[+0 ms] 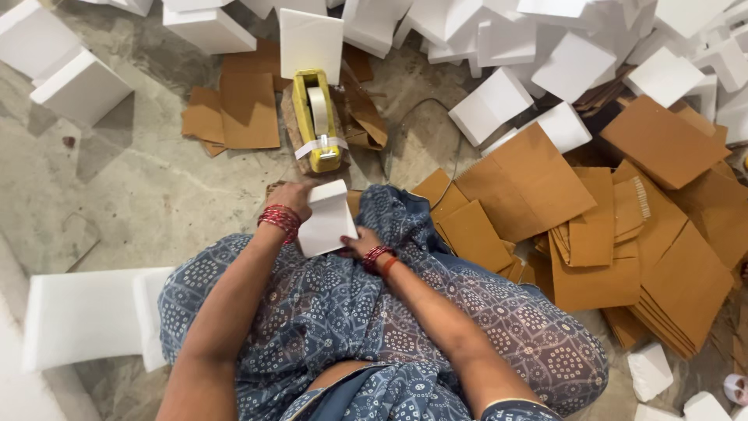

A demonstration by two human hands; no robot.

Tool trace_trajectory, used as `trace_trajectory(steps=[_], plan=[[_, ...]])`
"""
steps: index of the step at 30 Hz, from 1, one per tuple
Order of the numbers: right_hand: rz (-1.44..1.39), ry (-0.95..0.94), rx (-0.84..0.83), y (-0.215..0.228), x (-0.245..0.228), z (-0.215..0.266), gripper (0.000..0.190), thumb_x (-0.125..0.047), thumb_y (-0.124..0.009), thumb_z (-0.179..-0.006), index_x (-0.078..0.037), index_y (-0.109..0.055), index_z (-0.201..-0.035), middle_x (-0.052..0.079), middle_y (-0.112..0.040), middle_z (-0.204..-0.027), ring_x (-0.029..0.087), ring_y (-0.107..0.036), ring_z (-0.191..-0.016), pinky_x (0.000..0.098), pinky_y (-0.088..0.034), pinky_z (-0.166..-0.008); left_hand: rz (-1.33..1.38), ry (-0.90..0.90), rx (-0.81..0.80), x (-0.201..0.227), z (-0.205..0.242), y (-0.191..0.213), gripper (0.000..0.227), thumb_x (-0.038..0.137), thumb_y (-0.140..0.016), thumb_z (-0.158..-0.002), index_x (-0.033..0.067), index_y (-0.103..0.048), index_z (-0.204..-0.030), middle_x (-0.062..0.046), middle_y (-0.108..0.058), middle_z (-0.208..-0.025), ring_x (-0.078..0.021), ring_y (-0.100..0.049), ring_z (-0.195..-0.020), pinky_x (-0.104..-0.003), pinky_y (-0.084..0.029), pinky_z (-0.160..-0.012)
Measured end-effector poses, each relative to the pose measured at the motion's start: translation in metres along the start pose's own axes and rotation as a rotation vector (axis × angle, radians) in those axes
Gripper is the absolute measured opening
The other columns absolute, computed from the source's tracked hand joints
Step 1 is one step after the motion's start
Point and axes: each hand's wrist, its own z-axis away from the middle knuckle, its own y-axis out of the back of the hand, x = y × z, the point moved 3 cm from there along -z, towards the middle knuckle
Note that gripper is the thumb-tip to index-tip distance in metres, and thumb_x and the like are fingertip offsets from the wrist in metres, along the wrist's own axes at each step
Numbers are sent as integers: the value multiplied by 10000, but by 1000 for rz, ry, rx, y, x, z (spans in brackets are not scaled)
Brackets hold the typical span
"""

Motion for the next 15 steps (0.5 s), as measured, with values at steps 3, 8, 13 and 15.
trace_trajectory(steps=[3, 8, 13, 15], plan=[[415, 88, 116, -1, 2, 2, 467, -296, -780, -888, 24, -661, -1208, 166, -739, -1113, 373, -742, -1010, 479, -635, -861, -122, -20, 15, 14, -19, -11, 430, 57, -611, -844, 205, -676, -1242, -164, -733, -1096, -367, -693, -1068, -472, -560, -908], [1069, 253, 398, 3, -56, 32, 715, -577, -759, -868, -82, -602, -1359, 221, -672, -1182, 450, -668, -1097, 527, -530, -941, -85, -68, 92, 15, -27, -21, 383, 34, -606, -825, 191, -685, -1166, -141, -732, -1077, -360, -691, -1050, -474, -555, -862], [1700, 298, 638, 33, -101, 49, 574, -392, -777, -674, -247, -710, -1225, 127, -579, -1352, 359, -486, -1244, 545, -425, -891, -127, -36, 86, 13, -22, -26, 334, 46, -589, -866, 189, -684, -1153, -141, -742, -1038, -363, -699, -1028, -476, -556, -854], [1700, 327, 562, 47, -101, 38, 267, -326, -669, -879, -161, -752, -1073, 95, -624, -1259, 320, -542, -1189, 503, -442, -951, -99, -69, 127, 15, -22, -21, 389, 28, -600, -816, 197, -681, -1157, -139, -733, -1041, -369, -698, -1007, -478, -556, -837]])
